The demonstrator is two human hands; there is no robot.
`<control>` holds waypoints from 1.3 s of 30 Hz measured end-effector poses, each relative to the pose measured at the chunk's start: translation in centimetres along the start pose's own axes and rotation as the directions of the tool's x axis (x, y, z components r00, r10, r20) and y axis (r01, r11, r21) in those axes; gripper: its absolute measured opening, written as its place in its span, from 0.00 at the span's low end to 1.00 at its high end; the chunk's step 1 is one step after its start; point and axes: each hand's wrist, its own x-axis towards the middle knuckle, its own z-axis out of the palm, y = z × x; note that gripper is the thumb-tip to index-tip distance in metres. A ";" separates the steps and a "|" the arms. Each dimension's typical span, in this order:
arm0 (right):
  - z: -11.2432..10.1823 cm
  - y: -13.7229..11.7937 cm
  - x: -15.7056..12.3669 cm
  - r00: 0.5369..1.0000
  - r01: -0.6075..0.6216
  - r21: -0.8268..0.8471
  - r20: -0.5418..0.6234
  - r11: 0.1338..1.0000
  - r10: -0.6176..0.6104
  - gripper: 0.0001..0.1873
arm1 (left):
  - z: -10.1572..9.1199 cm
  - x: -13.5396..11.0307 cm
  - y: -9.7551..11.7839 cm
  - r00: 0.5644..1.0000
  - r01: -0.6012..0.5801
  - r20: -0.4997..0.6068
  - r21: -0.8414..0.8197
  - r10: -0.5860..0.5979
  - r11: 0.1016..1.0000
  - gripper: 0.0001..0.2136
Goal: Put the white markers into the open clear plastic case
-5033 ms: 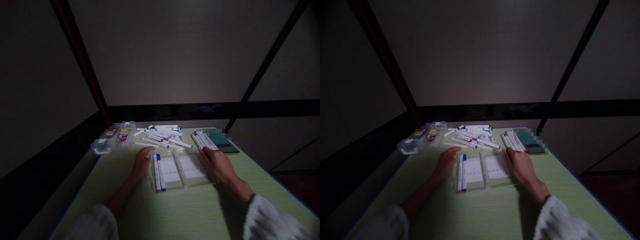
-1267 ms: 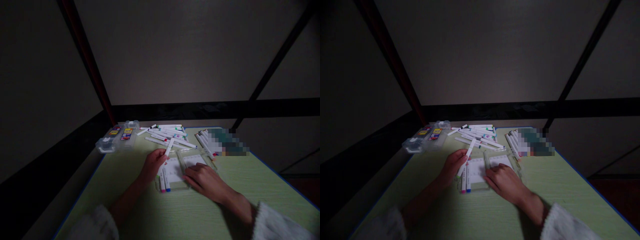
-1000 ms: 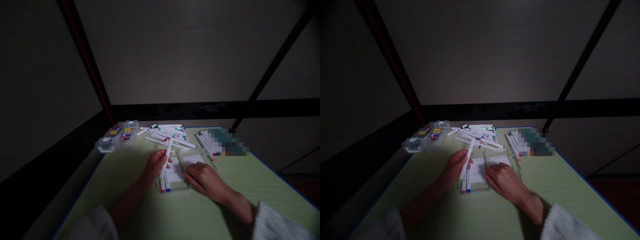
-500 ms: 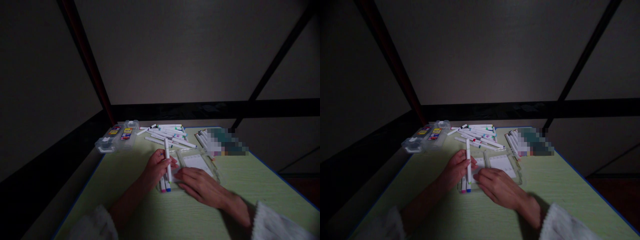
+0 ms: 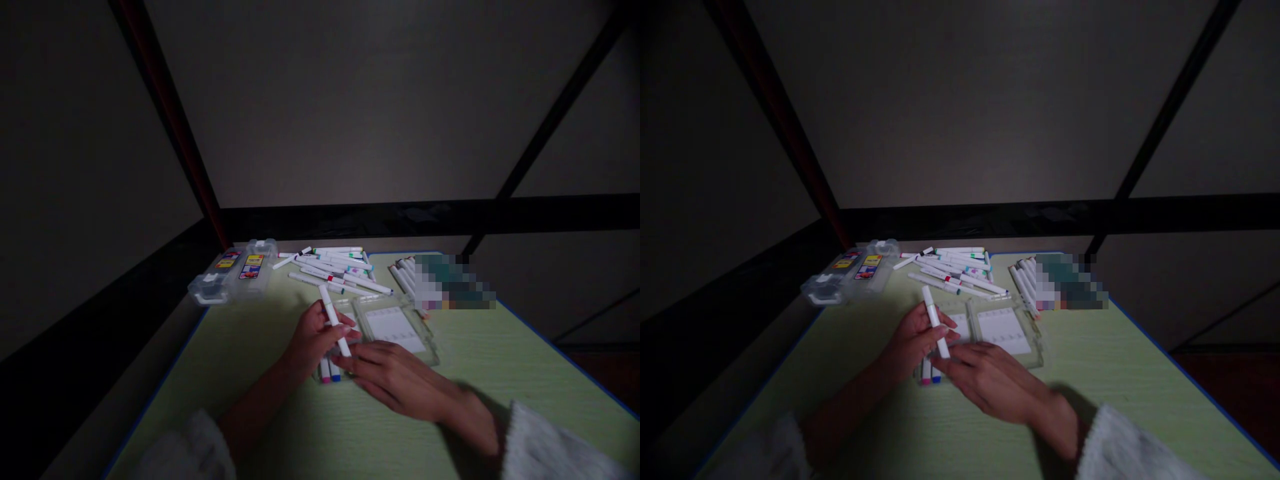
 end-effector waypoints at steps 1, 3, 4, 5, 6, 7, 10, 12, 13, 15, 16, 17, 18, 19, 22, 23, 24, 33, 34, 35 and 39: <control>0.1 0.0 0.0 1.000 0.000 -0.003 -0.013 1.000 0.000 0.17 | 0.0 0.0 0.0 1.000 -0.011 -0.003 0.045 0.012 0.999 0.13; 0.2 0.1 -0.1 1.000 0.002 -0.012 -0.025 1.000 -0.002 0.16 | 0.0 0.0 0.1 0.999 -0.045 0.001 0.130 0.045 0.991 0.12; 0.2 0.1 -0.1 1.000 0.004 -0.016 -0.023 1.000 -0.005 0.16 | -0.1 0.1 0.1 0.998 -0.065 0.004 0.163 0.065 0.984 0.11; 0.2 0.2 -0.1 1.000 0.007 -0.019 -0.017 1.000 -0.008 0.16 | -0.1 0.1 0.1 0.997 -0.083 0.005 0.185 0.083 0.979 0.11; 0.3 0.2 -0.1 1.000 0.010 -0.022 -0.011 1.000 -0.011 0.16 | -0.1 0.2 0.1 0.995 -0.096 0.005 0.196 0.097 0.976 0.12; 0.2 0.2 -0.1 1.000 0.014 -0.025 -0.008 1.000 -0.014 0.16 | -0.1 0.3 0.1 0.995 -0.101 0.007 0.195 0.102 0.976 0.12; 0.2 0.3 -0.2 1.000 0.019 -0.041 -0.018 0.999 -0.020 0.17 | -0.4 0.4 0.2 0.996 -0.089 0.028 0.141 0.086 0.986 0.14; 0.2 0.3 -0.2 1.000 0.018 -0.051 -0.021 0.999 -0.019 0.17 | -0.7 0.5 0.2 0.996 -0.083 0.052 0.114 0.077 0.990 0.16; 0.2 0.3 -0.2 1.000 0.018 -0.055 -0.020 0.998 -0.019 0.17 | -0.9 0.5 0.1 0.995 -0.082 0.063 0.110 0.075 0.991 0.16; 0.2 0.3 -0.1 1.000 0.019 -0.054 -0.010 0.998 -0.019 0.17 | -1.2 0.5 0.1 0.994 -0.080 0.083 0.114 0.071 0.990 0.17; 0.2 0.3 -0.1 1.000 0.020 -0.054 -0.008 0.998 -0.020 0.17 | -1.3 0.5 0.0 0.994 -0.078 0.088 0.118 0.068 0.990 0.17; 0.2 0.3 -0.1 1.000 0.022 -0.054 -0.010 0.998 -0.022 0.17 | -1.3 0.5 0.0 0.994 -0.075 0.086 0.120 0.065 0.990 0.17; 0.2 0.3 -0.1 1.000 0.023 -0.054 -0.013 0.998 -0.024 0.17 | -1.3 0.6 0.0 0.995 -0.072 0.079 0.121 0.062 0.990 0.17; 0.2 0.3 -0.1 0.999 0.027 -0.056 -0.018 0.998 -0.028 0.17 | -1.3 0.5 0.0 0.996 -0.068 0.070 0.121 0.060 0.990 0.17; 0.3 0.3 -0.1 0.999 0.037 -0.063 -0.034 0.997 -0.039 0.17 | -1.3 0.5 0.1 0.998 -0.056 0.047 0.119 0.051 0.991 0.17; 0.3 0.3 -0.1 0.999 0.037 -0.066 -0.035 0.997 -0.040 0.16 | -1.2 0.5 0.1 0.998 -0.054 0.042 0.115 0.050 0.992 0.17; 0.3 0.3 -0.1 0.999 0.037 -0.068 -0.036 0.997 -0.040 0.16 | -1.2 0.5 0.1 0.998 -0.051 0.038 0.111 0.047 0.993 0.17; 0.3 0.2 -0.1 0.999 0.025 -0.045 -0.030 0.999 -0.026 0.15 | -0.7 0.5 0.4 0.999 -0.039 -0.007 0.077 0.040 0.996 0.17; 0.3 0.2 -0.2 0.999 0.025 -0.043 -0.025 0.999 -0.026 0.15 | -0.6 0.5 0.5 0.999 -0.038 -0.009 0.078 0.039 0.996 0.17; 0.3 0.1 -0.2 0.999 0.026 -0.043 -0.019 0.999 -0.027 0.15 | -0.6 0.5 0.5 0.999 -0.039 -0.011 0.081 0.040 0.996 0.17; 0.3 0.1 -0.2 1.000 0.029 -0.041 -0.005 0.999 -0.029 0.16 | -0.5 0.5 0.5 0.998 -0.054 -0.006 0.100 0.054 0.994 0.16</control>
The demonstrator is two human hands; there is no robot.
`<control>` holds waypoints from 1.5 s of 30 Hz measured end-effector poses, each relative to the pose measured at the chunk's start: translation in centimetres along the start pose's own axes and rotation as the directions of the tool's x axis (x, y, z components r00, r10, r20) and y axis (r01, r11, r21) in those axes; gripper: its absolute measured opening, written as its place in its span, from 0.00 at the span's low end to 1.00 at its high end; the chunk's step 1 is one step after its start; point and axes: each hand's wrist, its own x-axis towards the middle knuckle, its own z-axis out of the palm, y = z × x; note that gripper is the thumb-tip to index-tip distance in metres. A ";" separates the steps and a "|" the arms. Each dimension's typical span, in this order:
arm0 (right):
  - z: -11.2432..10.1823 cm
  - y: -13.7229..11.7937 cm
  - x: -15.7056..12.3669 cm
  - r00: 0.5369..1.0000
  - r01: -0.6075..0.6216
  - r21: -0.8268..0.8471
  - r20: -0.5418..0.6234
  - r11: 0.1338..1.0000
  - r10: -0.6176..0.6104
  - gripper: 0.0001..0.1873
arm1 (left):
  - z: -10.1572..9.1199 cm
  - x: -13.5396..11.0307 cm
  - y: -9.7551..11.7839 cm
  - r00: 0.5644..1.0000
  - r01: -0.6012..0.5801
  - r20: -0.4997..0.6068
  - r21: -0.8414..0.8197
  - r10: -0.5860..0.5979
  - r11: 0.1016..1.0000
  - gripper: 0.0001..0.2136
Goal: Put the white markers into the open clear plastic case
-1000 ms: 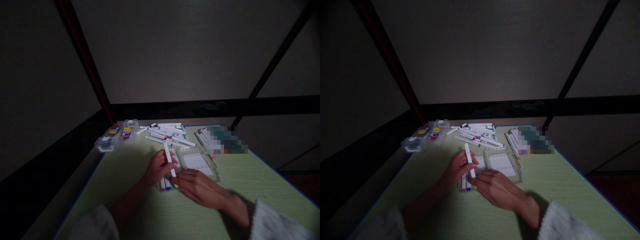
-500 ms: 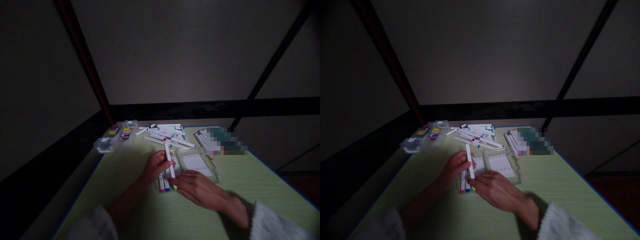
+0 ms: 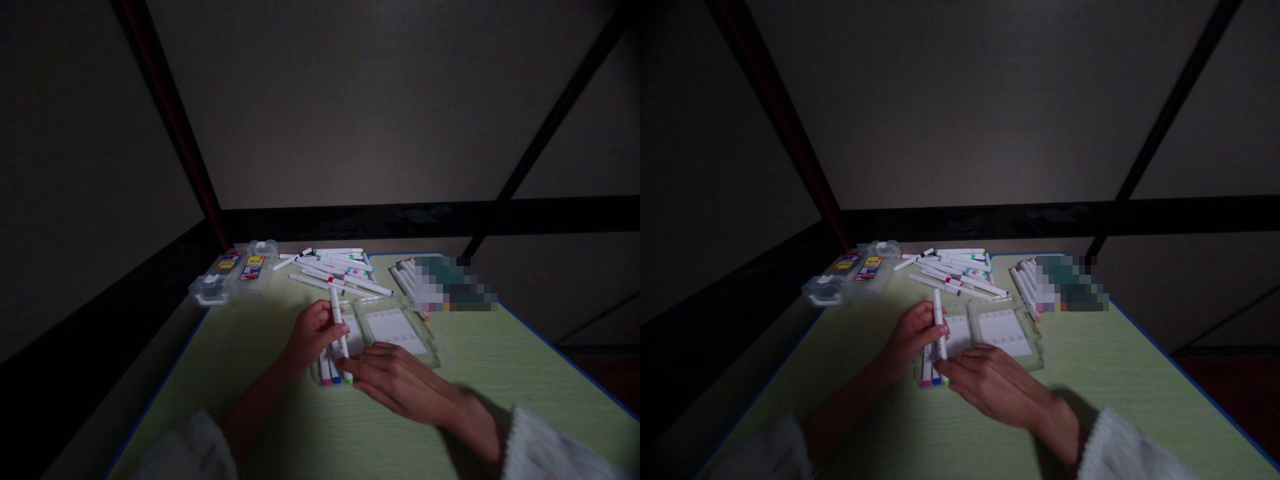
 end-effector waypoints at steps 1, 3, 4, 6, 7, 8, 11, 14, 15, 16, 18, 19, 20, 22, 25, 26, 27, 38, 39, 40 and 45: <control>0.0 0.0 0.0 1.000 0.001 -0.002 -0.004 1.000 -0.001 0.16 | 0.0 0.0 -0.1 1.000 -0.001 0.000 0.004 0.001 1.000 0.15; 0.0 0.0 0.0 1.000 0.003 -0.004 -0.010 1.000 -0.003 0.16 | -0.1 0.1 -0.2 1.000 -0.005 -0.002 0.017 0.005 1.000 0.15; 0.0 0.0 0.0 1.000 0.005 -0.006 -0.012 1.000 -0.005 0.16 | -0.2 0.2 -0.3 1.000 -0.009 -0.006 0.025 0.009 1.000 0.15; 0.0 -0.1 0.0 1.000 0.007 -0.010 -0.014 1.000 -0.007 0.15 | -0.3 0.3 -0.5 1.000 -0.021 -0.011 0.040 0.022 0.999 0.14; 0.0 -0.1 0.0 1.000 0.010 -0.011 -0.015 1.000 -0.010 0.15 | -0.3 0.3 -0.6 1.000 -0.028 -0.010 0.045 0.029 0.999 0.14; 0.0 -0.1 0.0 1.000 0.012 -0.013 -0.019 1.000 -0.013 0.15 | -0.3 0.3 -0.6 0.999 -0.036 -0.008 0.048 0.036 0.998 0.14; 0.1 -0.1 0.0 0.999 0.020 -0.016 -0.044 1.000 -0.021 0.15 | -0.3 0.4 -0.8 0.998 -0.052 -0.015 0.061 0.053 0.997 0.16; 0.1 -0.1 0.0 0.998 0.024 -0.030 -0.064 0.999 -0.025 0.14 | -0.2 0.3 -0.9 0.997 -0.070 -0.032 0.052 0.072 0.996 0.23; 0.2 0.0 0.0 0.997 0.023 -0.037 -0.067 0.999 -0.026 0.14 | -0.2 0.2 -0.9 0.996 -0.085 -0.036 0.049 0.086 0.995 0.25; 0.2 0.0 0.0 0.997 0.022 -0.044 -0.070 0.999 -0.025 0.14 | -0.1 0.1 -0.9 0.994 -0.101 -0.040 0.052 0.103 0.994 0.28; 0.2 0.1 0.0 0.996 0.023 -0.056 -0.088 0.998 -0.028 0.14 | 0.0 0.0 -0.8 0.990 -0.128 -0.048 0.070 0.132 0.989 0.32; 0.2 0.1 0.0 0.994 0.028 -0.059 -0.104 0.998 -0.035 0.14 | 0.0 0.0 -0.8 0.989 -0.134 -0.049 0.079 0.138 0.988 0.33; 0.2 0.0 0.0 0.991 0.039 -0.061 -0.126 0.997 -0.046 0.14 | 0.0 -0.1 -0.8 0.989 -0.136 -0.049 0.086 0.141 0.987 0.33; 0.2 0.0 0.0 0.979 0.066 -0.061 -0.190 0.996 -0.076 0.12 | 0.0 -0.1 -0.8 0.989 -0.134 -0.054 0.095 0.139 0.987 0.33; 0.3 0.0 0.0 0.948 0.093 -0.091 -0.297 0.991 -0.116 0.11 | -0.3 0.1 -0.8 0.987 -0.134 -0.078 0.105 0.143 0.985 0.32; 0.4 0.0 0.0 0.938 0.093 -0.108 -0.323 0.990 -0.124 0.12 | -0.4 0.1 -0.8 0.985 -0.134 -0.091 0.107 0.144 0.985 0.32; 0.4 0.0 0.1 0.930 0.092 -0.126 -0.343 0.988 -0.130 0.14 | -0.5 0.2 -0.8 0.984 -0.131 -0.105 0.107 0.143 0.986 0.32; 0.6 -0.1 0.1 0.940 0.018 -0.125 -0.336 0.992 -0.059 0.18 | -0.6 0.5 -1.0 0.984 -0.121 -0.123 0.081 0.130 0.989 0.32; 0.7 -0.1 0.1 0.941 0.008 -0.125 -0.334 0.992 -0.050 0.18 | -0.6 0.4 -1.0 0.984 -0.121 -0.121 0.079 0.130 0.990 0.32; 0.7 -0.1 0.1 0.942 -0.002 -0.126 -0.334 0.992 -0.041 0.18 | -0.5 0.4 -1.0 0.984 -0.121 -0.119 0.080 0.130 0.989 0.32; 0.9 -0.1 0.1 0.939 -0.018 -0.112 -0.342 0.994 -0.021 0.19 | -0.5 0.4 -1.1 0.985 -0.125 -0.108 0.086 0.134 0.988 0.32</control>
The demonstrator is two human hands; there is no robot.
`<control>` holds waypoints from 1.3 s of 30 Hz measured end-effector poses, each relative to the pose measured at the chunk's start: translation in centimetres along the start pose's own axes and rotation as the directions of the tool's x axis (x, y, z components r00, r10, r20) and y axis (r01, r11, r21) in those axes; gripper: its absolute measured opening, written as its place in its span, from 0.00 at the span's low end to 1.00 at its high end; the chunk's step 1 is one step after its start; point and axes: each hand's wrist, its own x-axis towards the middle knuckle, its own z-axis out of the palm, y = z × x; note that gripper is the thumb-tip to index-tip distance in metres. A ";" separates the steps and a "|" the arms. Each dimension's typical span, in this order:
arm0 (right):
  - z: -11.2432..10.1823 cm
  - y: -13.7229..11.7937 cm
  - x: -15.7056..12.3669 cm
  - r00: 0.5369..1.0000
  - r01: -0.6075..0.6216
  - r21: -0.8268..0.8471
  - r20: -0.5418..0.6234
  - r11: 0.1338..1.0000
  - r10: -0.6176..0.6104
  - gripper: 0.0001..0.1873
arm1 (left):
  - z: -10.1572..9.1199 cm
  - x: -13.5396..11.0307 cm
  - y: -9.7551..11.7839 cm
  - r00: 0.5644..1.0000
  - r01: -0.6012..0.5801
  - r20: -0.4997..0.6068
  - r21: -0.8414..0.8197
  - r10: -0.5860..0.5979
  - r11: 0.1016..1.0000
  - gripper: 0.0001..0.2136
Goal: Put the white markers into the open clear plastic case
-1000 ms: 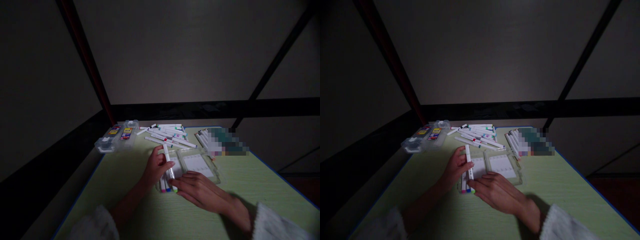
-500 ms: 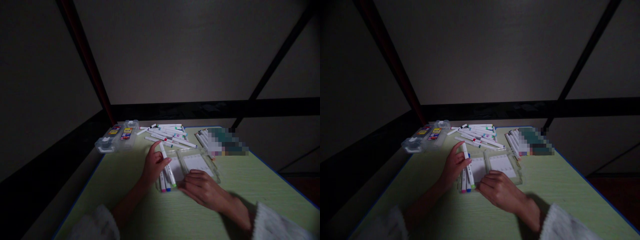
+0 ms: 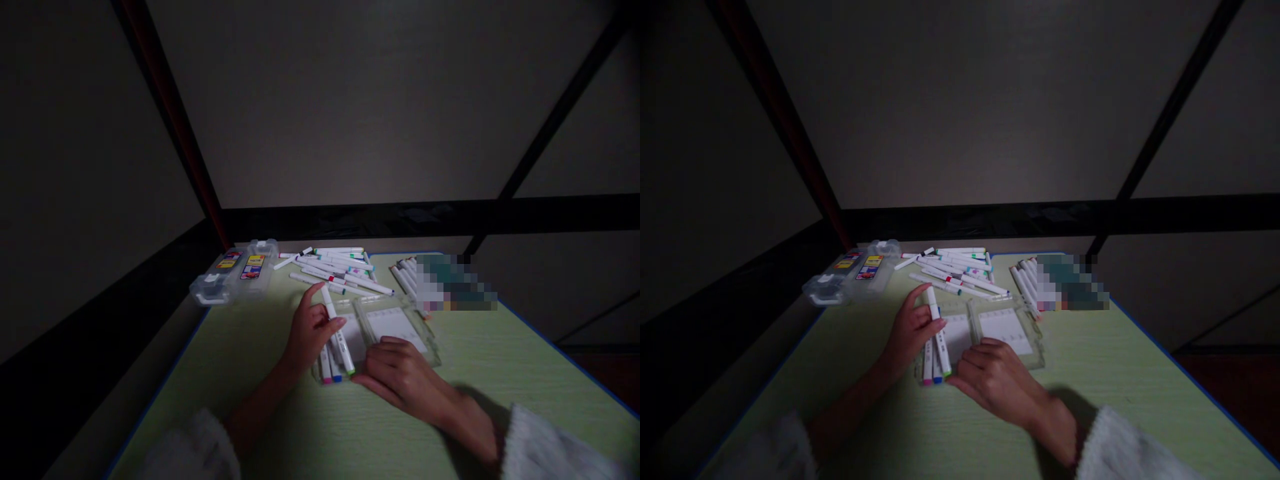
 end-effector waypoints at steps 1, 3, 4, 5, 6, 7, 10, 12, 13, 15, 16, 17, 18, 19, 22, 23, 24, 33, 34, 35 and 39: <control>0.0 0.0 0.0 1.000 -0.001 0.002 0.000 1.000 0.001 0.19 | 0.0 0.0 0.0 1.000 0.000 0.003 -0.003 0.000 1.000 0.32; 0.0 -0.1 0.0 1.000 -0.006 0.000 0.001 1.000 0.006 0.19 | 0.1 -0.1 -0.1 1.000 -0.001 0.005 -0.002 0.001 1.000 0.32; 0.0 -0.1 0.0 1.000 -0.008 -0.003 0.003 1.000 0.008 0.18 | 0.1 -0.1 -0.1 1.000 -0.001 0.008 0.004 0.001 1.000 0.32; 0.0 -0.2 0.0 1.000 -0.007 -0.008 0.001 1.000 0.007 0.18 | 0.1 -0.1 -0.2 1.000 -0.001 0.014 0.012 0.001 1.000 0.32; 0.0 -0.2 0.1 1.000 -0.005 -0.015 -0.007 1.000 0.004 0.18 | 0.0 -0.1 -0.2 1.000 -0.001 0.022 0.017 0.000 1.000 0.33; 0.0 -0.2 0.1 1.000 0.000 -0.021 -0.019 1.000 -0.001 0.18 | 0.0 0.0 -0.2 0.999 0.001 0.033 0.021 -0.002 1.000 0.33; 0.1 -0.2 0.1 0.998 0.007 -0.033 -0.059 0.999 -0.009 0.18 | -0.3 0.3 -0.3 0.998 0.010 0.067 0.041 -0.013 0.999 0.33; 0.1 -0.3 0.0 0.997 0.010 -0.032 -0.074 0.999 -0.012 0.17 | -0.6 0.5 -0.4 0.997 -0.003 0.072 0.098 -0.005 0.995 0.29; 0.2 -0.3 0.0 0.997 0.011 -0.032 -0.079 0.999 -0.013 0.17 | -0.8 0.7 -0.4 0.998 -0.019 0.066 0.133 0.011 0.991 0.26; 0.1 -0.4 0.0 0.996 0.013 -0.033 -0.085 0.999 -0.016 0.17 | -1.2 1.0 -0.3 0.998 -0.061 0.035 0.197 0.055 0.979 0.20; 0.1 -0.4 0.0 0.996 0.012 -0.034 -0.087 0.999 -0.015 0.17 | -1.4 1.1 -0.3 0.997 -0.081 0.016 0.224 0.079 0.971 0.17; 0.1 -0.5 0.1 0.996 0.011 -0.034 -0.090 0.999 -0.014 0.17 | -1.6 1.3 -0.3 0.995 -0.099 -0.002 0.252 0.103 0.963 0.15; 0.1 -0.5 0.1 0.996 0.009 -0.035 -0.094 0.999 -0.012 0.18 | -1.8 1.4 -0.3 0.992 -0.118 -0.012 0.285 0.127 0.951 0.13; 0.1 -0.6 0.1 0.995 0.007 -0.036 -0.097 0.999 -0.010 0.18 | -2.1 1.5 -0.3 0.989 -0.135 -0.018 0.320 0.148 0.938 0.12; 0.1 -0.6 0.2 0.995 0.004 -0.037 -0.099 0.999 -0.008 0.18 | -2.6 1.8 -0.3 0.977 -0.193 -0.007 0.410 0.215 0.891 0.11; 0.1 -0.6 0.3 0.995 0.004 -0.036 -0.096 0.999 -0.007 0.18 | -2.7 1.8 -0.4 0.973 -0.208 0.002 0.434 0.230 0.877 0.11; 0.1 -0.6 0.3 0.996 0.006 -0.034 -0.094 0.999 -0.009 0.18 | -2.8 1.9 -0.4 0.971 -0.219 0.010 0.455 0.241 0.863 0.11; 0.3 -0.6 0.1 0.998 -0.005 -0.028 -0.059 1.000 0.004 0.19 | -2.8 1.9 -1.0 0.968 -0.233 0.048 0.550 0.248 0.802 0.09; 0.3 -0.6 0.0 0.999 -0.008 -0.029 -0.053 1.000 0.007 0.19 | -2.8 1.9 -1.0 0.970 -0.222 0.041 0.552 0.239 0.804 0.10; 0.3 -0.6 0.0 0.999 -0.009 -0.029 -0.046 1.000 0.008 0.19 | -2.8 1.9 -1.0 0.973 -0.211 0.037 0.554 0.229 0.805 0.10; 0.3 -0.6 0.1 0.999 -0.005 -0.030 -0.043 1.000 0.004 0.19 | -2.8 1.9 -1.1 0.980 -0.181 0.030 0.563 0.199 0.807 0.10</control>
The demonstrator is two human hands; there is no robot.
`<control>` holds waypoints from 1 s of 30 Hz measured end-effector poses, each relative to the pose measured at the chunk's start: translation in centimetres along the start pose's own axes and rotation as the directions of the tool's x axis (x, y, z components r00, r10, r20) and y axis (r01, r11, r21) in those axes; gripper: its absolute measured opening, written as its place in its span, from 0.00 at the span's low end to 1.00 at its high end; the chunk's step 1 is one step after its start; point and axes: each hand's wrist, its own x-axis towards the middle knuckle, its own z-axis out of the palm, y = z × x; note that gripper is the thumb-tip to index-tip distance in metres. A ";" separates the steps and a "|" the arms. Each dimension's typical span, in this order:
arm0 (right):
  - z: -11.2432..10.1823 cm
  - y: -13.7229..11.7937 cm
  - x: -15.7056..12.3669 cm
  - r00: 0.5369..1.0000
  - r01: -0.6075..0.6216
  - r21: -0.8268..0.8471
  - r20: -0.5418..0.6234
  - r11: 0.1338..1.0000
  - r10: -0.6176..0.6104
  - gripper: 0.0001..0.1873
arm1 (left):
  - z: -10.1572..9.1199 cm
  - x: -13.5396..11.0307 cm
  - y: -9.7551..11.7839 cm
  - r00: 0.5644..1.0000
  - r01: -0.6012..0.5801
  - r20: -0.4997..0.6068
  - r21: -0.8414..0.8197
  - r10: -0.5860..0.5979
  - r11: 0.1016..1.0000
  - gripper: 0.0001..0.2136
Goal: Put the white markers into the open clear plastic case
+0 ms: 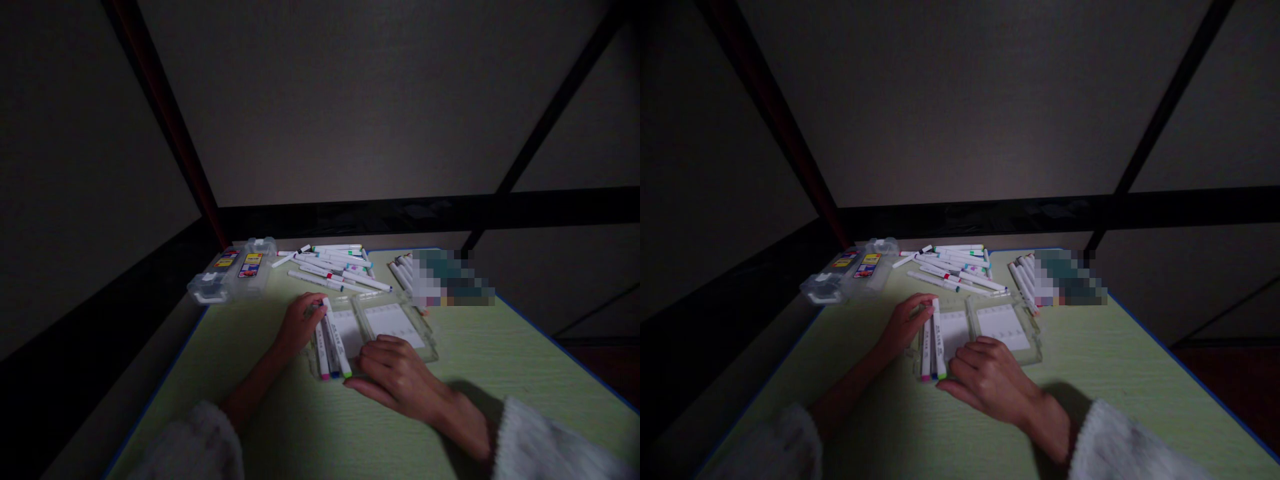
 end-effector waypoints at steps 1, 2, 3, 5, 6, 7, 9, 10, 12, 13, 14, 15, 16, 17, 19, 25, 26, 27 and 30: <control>0.0 0.0 0.0 1.000 0.001 0.001 -0.002 1.000 -0.001 0.19 | 0.0 0.0 0.0 1.000 0.006 0.000 0.000 -0.006 1.000 0.10; 0.0 0.0 0.0 1.000 0.000 0.003 -0.004 1.000 0.000 0.19 | 0.0 0.0 0.0 1.000 0.017 -0.004 -0.005 -0.017 1.000 0.10; 0.0 0.0 0.0 1.000 0.000 0.004 -0.003 1.000 0.000 0.19 | 0.0 0.0 0.0 0.999 0.032 -0.013 -0.017 -0.032 0.999 0.10; 0.0 0.0 0.0 1.000 0.001 0.007 0.005 1.000 -0.001 0.19 | 0.0 0.1 0.1 0.997 0.066 -0.037 -0.054 -0.068 0.996 0.11; 0.1 0.0 0.0 1.000 0.001 0.007 0.010 1.000 -0.001 0.19 | 0.0 0.1 0.1 0.995 0.079 -0.048 -0.072 -0.082 0.994 0.12; 0.1 0.0 0.0 1.000 0.001 0.007 0.014 1.000 -0.001 0.19 | 0.0 0.1 0.1 0.994 0.085 -0.055 -0.086 -0.090 0.993 0.12; 0.1 0.1 0.0 1.000 -0.001 0.007 0.022 1.000 0.001 0.19 | 0.0 0.2 0.1 0.994 0.086 -0.059 -0.090 -0.092 0.992 0.10; 0.2 0.1 0.0 1.000 -0.003 0.007 0.026 1.000 0.002 0.19 | 0.0 0.3 0.0 0.994 0.084 -0.057 -0.085 -0.089 0.993 0.09; 0.2 0.2 -0.1 0.999 -0.005 0.008 0.037 1.000 0.005 0.18 | 0.0 0.3 -0.1 0.995 0.086 -0.048 -0.072 -0.090 0.994 0.08; 0.2 0.2 -0.1 0.999 -0.005 0.009 0.042 1.000 0.005 0.18 | 0.0 0.3 -0.2 0.995 0.089 -0.046 -0.068 -0.092 0.994 0.07; 0.2 0.1 -0.1 0.999 -0.005 0.010 0.046 1.000 0.005 0.18 | 0.0 0.3 -0.2 0.995 0.089 -0.044 -0.067 -0.092 0.994 0.08; 0.2 0.1 -0.1 0.999 -0.005 0.010 0.049 1.000 0.005 0.18 | 0.0 0.3 -0.3 0.995 0.088 -0.043 -0.069 -0.091 0.994 0.08; 0.3 0.1 -0.1 0.999 -0.005 0.010 0.052 1.000 0.004 0.18 | 0.0 0.3 -0.3 0.995 0.086 -0.043 -0.072 -0.089 0.994 0.08; 0.3 0.1 -0.1 0.999 -0.004 0.009 0.055 1.000 0.004 0.18 | 0.0 0.3 -0.3 0.995 0.085 -0.044 -0.077 -0.088 0.993 0.08; 0.3 0.1 -0.2 0.998 -0.004 0.010 0.063 1.000 0.004 0.18 | 0.0 0.3 -0.4 0.995 0.090 -0.042 -0.088 -0.094 0.992 0.08; 0.4 0.2 -0.2 0.996 -0.015 0.013 0.083 1.000 0.014 0.19 | 0.2 0.3 -0.7 0.994 0.104 -0.018 -0.106 -0.106 0.989 0.10; 0.4 0.2 -0.2 0.997 -0.016 0.014 0.081 1.000 0.015 0.19 | 0.2 0.3 -0.8 0.995 0.101 -0.015 -0.107 -0.103 0.989 0.10; 0.4 0.2 -0.2 0.997 -0.017 0.014 0.082 1.000 0.016 0.19 | 0.2 0.3 -0.8 0.995 0.098 -0.010 -0.106 -0.099 0.990 0.10; 0.5 0.2 -0.2 0.995 -0.018 0.015 0.097 1.000 0.016 0.19 | 0.2 0.4 -0.9 0.997 0.072 0.007 -0.090 -0.072 0.993 0.09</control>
